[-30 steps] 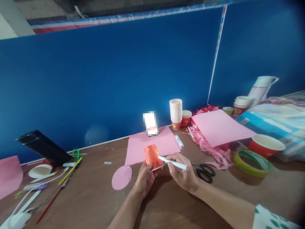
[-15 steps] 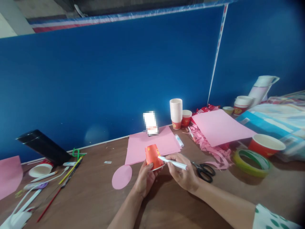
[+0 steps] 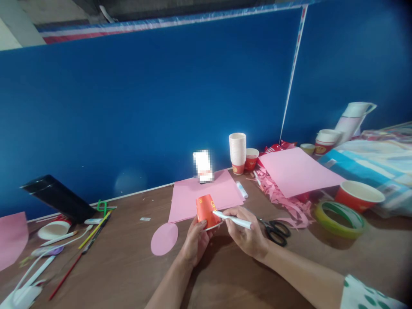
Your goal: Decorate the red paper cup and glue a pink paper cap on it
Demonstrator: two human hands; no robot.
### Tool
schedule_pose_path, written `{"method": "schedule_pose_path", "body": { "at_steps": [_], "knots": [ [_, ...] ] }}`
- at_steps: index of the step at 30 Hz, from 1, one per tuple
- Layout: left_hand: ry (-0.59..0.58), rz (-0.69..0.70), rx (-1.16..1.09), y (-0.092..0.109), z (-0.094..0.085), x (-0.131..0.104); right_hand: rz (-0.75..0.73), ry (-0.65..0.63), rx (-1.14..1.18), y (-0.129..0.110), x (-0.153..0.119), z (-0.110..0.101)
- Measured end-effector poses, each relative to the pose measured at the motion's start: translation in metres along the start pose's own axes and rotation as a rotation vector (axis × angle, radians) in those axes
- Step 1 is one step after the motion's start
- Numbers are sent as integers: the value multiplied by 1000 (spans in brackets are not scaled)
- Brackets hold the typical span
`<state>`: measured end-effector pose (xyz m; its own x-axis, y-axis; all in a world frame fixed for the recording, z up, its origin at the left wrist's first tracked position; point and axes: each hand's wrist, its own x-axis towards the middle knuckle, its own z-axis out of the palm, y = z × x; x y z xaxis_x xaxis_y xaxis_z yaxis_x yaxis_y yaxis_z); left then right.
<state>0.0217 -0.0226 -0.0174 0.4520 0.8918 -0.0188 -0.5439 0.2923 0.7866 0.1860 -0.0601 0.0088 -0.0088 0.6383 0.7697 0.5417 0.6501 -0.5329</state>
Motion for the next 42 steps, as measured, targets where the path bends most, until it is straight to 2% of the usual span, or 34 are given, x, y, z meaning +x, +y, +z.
{"method": "schedule_pose_path", "body": {
  "at_steps": [13, 20, 29, 42],
  "knots": [
    [-13, 18, 3, -3, -3, 0, -11, -19, 33, -1, -1, -1],
    [-18, 29, 2, -5, -4, 1, -84, -47, 37, -1, -2, 1],
    [-96, 6, 36, -2, 1, -1, -79, -46, 60, -1, -2, 2],
    [-103, 16, 45, -2, 0, -1, -65, -72, 55, 1, -3, 1]
  ]
}}
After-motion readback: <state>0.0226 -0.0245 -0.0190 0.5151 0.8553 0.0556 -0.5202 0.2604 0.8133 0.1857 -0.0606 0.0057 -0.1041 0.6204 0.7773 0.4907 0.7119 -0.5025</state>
